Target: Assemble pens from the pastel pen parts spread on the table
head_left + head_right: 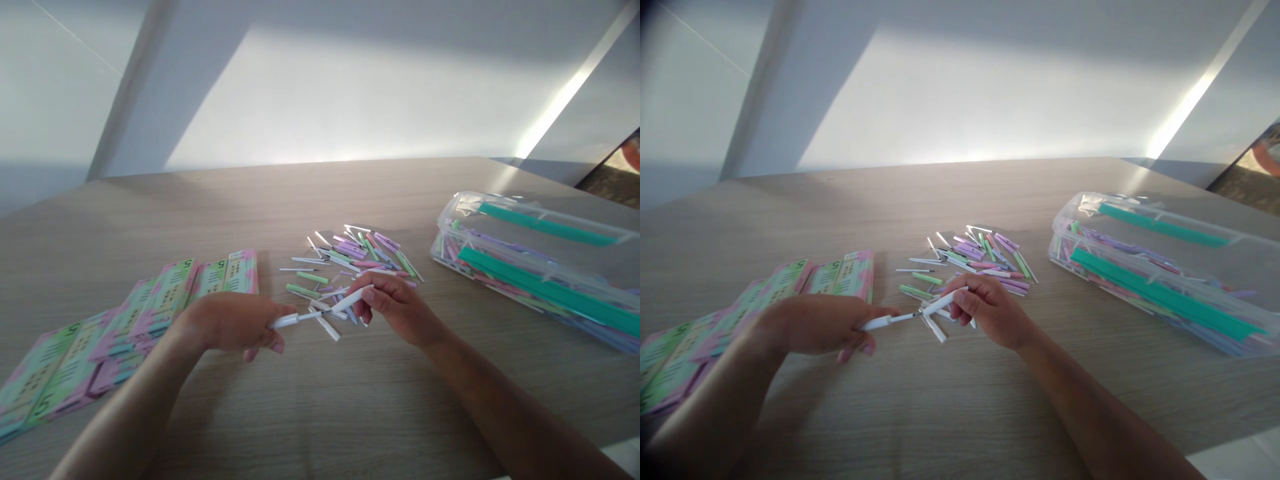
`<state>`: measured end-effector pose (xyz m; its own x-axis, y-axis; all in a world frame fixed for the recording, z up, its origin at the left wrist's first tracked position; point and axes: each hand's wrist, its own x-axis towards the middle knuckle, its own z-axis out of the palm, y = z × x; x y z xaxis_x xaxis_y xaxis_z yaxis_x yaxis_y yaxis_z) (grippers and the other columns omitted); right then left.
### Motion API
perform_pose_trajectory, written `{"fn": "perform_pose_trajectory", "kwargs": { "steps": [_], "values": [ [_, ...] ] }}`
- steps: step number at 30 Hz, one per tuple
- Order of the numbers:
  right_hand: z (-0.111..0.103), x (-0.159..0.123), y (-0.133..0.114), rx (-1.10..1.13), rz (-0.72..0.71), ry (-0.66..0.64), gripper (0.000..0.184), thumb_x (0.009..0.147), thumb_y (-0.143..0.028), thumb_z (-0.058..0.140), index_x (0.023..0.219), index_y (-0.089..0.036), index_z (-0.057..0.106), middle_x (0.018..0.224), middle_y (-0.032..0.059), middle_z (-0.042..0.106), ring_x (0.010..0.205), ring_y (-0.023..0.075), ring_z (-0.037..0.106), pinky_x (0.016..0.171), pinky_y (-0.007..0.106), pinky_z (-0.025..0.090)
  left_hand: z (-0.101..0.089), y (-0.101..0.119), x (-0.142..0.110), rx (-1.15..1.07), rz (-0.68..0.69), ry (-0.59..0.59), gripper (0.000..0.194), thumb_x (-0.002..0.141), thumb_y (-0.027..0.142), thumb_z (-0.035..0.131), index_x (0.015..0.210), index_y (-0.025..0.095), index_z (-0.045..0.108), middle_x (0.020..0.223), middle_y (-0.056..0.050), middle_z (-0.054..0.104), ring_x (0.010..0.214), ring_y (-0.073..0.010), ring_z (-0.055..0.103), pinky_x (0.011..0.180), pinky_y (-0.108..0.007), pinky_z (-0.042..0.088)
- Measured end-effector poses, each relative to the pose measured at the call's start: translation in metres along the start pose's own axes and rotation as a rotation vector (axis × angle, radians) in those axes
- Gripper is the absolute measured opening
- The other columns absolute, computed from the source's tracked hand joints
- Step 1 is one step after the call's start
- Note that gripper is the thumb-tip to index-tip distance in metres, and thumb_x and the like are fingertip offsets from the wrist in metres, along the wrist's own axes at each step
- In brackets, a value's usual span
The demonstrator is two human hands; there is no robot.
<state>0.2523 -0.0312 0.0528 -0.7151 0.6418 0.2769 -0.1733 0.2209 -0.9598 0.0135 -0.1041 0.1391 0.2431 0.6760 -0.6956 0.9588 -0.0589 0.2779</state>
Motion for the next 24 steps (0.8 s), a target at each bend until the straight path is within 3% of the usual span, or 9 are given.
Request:
{"fn": "perform_pose_trajectory", "kwargs": {
  "steps": [17, 24],
  "values": [
    [-0.005, -0.006, -0.007, -0.046, -0.108, 0.043, 0.026, 0.089, -0.033, 0.050, 0.101, -0.016, 0.066, 0.072, 0.0039, 0.064, 0.059, 0.0114, 0.055, 0.054, 0.024, 0.046, -0.001, -0.003, -0.005, -0.015, 0.023, 0.032, 0.030, 0.076, 0.021, 0.047, 0.105, 0.023, 0.057, 0.053, 0.004, 0.061, 0.064, -0.0183, 0.062, 0.059, -0.024, 0.043],
    [-0.010, -0.004, -0.002, -0.184, -0.043, 0.121, 0.030, 0.090, -0.039, 0.045, 0.093, -0.016, 0.064, 0.066, 0.0027, 0.063, 0.056, 0.0121, 0.056, 0.055, 0.026, 0.047, 0.001, -0.005, -0.005, -0.014, 0.019, 0.046, 0.033, 0.075, 0.020, 0.046, 0.106, 0.023, 0.057, 0.052, 0.004, 0.061, 0.066, -0.0190, 0.064, 0.060, -0.025, 0.043]
  ]
}}
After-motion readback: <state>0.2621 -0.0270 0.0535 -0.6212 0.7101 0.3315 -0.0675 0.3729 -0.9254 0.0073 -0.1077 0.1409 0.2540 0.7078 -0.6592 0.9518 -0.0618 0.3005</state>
